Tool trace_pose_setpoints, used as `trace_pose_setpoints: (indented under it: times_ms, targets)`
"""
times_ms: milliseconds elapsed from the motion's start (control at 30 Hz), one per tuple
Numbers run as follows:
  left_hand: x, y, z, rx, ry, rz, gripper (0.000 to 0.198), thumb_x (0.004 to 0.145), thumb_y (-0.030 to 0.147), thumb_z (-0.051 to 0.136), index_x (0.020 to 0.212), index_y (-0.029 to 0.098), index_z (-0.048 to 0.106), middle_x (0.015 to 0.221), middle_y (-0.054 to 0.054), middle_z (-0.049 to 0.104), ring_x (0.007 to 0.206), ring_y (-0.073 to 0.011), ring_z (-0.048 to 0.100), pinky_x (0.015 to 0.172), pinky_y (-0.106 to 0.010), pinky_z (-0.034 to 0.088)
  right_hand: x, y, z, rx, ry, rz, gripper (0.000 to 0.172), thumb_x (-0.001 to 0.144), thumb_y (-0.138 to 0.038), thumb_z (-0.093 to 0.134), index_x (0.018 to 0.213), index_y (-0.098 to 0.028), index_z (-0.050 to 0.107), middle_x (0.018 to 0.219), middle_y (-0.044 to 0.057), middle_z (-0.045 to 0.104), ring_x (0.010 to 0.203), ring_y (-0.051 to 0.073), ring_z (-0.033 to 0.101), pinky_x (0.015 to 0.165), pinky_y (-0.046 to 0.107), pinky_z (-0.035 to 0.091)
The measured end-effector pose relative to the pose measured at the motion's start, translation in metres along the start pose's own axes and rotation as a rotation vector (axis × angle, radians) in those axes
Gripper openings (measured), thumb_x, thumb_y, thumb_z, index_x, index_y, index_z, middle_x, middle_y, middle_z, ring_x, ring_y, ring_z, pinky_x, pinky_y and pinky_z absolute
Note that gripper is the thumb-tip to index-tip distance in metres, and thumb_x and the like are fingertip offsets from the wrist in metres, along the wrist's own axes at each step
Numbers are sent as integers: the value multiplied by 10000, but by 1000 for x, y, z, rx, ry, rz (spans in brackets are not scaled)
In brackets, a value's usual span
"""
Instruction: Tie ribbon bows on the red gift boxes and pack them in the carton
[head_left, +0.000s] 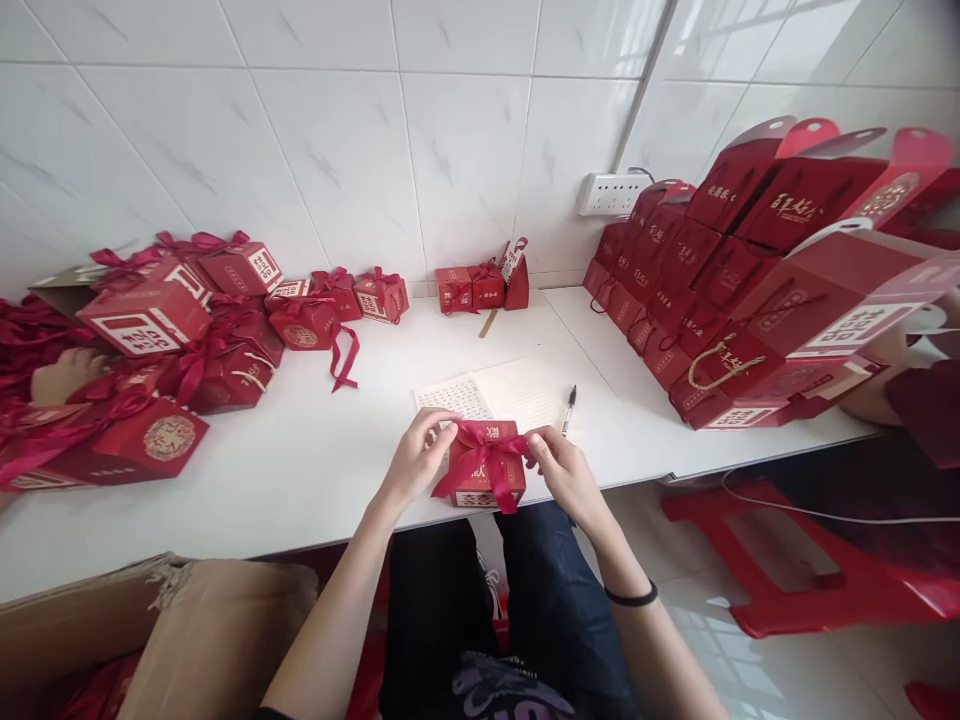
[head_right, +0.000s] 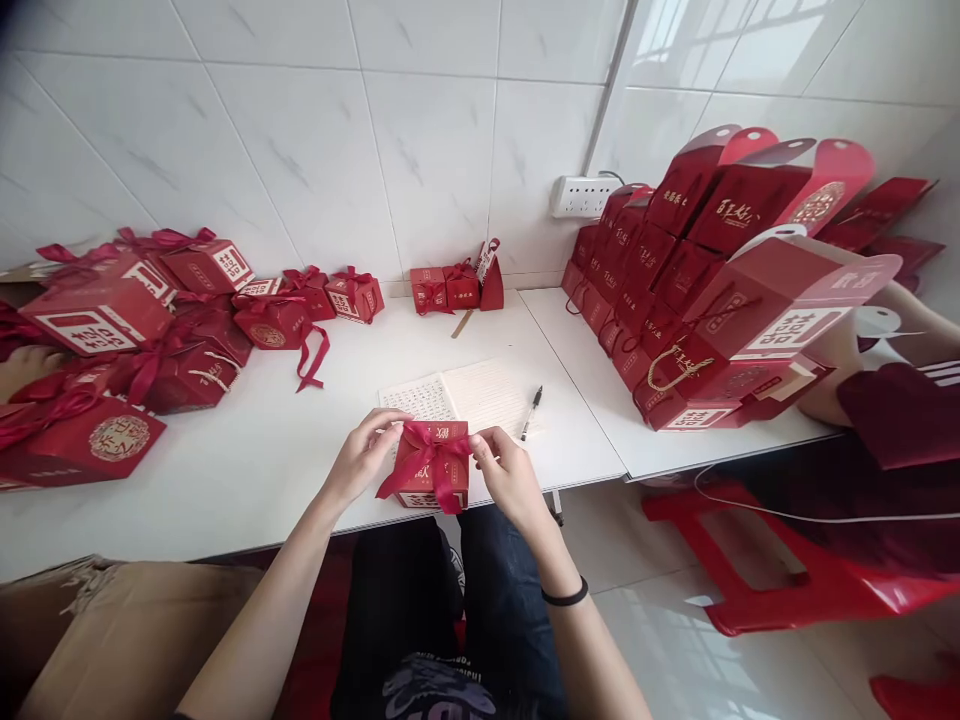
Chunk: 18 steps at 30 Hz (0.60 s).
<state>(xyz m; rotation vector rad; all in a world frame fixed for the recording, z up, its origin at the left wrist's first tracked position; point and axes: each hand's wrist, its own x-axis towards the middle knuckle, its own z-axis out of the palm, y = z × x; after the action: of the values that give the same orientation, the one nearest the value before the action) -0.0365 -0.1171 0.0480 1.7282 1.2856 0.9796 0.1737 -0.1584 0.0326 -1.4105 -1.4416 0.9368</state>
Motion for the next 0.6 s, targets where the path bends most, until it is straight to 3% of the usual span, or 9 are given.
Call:
trace_pose_setpoints:
  times_ms: [133, 267, 400, 600]
  targets:
    - [6, 6, -2, 1, -90, 40, 286, 867, 419, 457, 900, 205, 643, 1061, -48, 595, 1012, -191, 552, 816, -301, 444, 2, -2, 9, 22, 23, 21, 455, 798, -643, 526, 743, -191, 544, 694, 28, 596, 652, 166, 546, 588, 279, 421]
    - [8, 10, -5, -69, -172, 52, 222, 820, 383, 547, 753, 175, 589, 983, -51, 601, 902, -176, 554, 753, -292, 437, 4, -2, 10, 142, 15, 44, 438, 767, -619, 577, 690, -193, 514, 637, -1, 542, 597, 139, 488, 556, 261, 372]
    - [6, 13, -9, -233, -312, 29, 200, 822, 341, 548, 730, 164, 569, 798, -26, 593, 760, -139, 544, 704, -277, 423, 5, -5, 9, 280, -3, 63, 464, 731, -635, 606, 646, -192, 500, 565, -29, 469, 548, 117, 424, 535, 252, 342]
    - [5, 14, -8, -242, -312, -19, 170, 817, 321, 557, 745, 170, 529, 682, 18, 523, 619, -93, 476, 589, -232, 376, 6, 0, 13, 466, -33, 141, 447, 713, -595, 663, 642, -185, 499, 586, -30, 496, 570, 108, 437, 583, 250, 370]
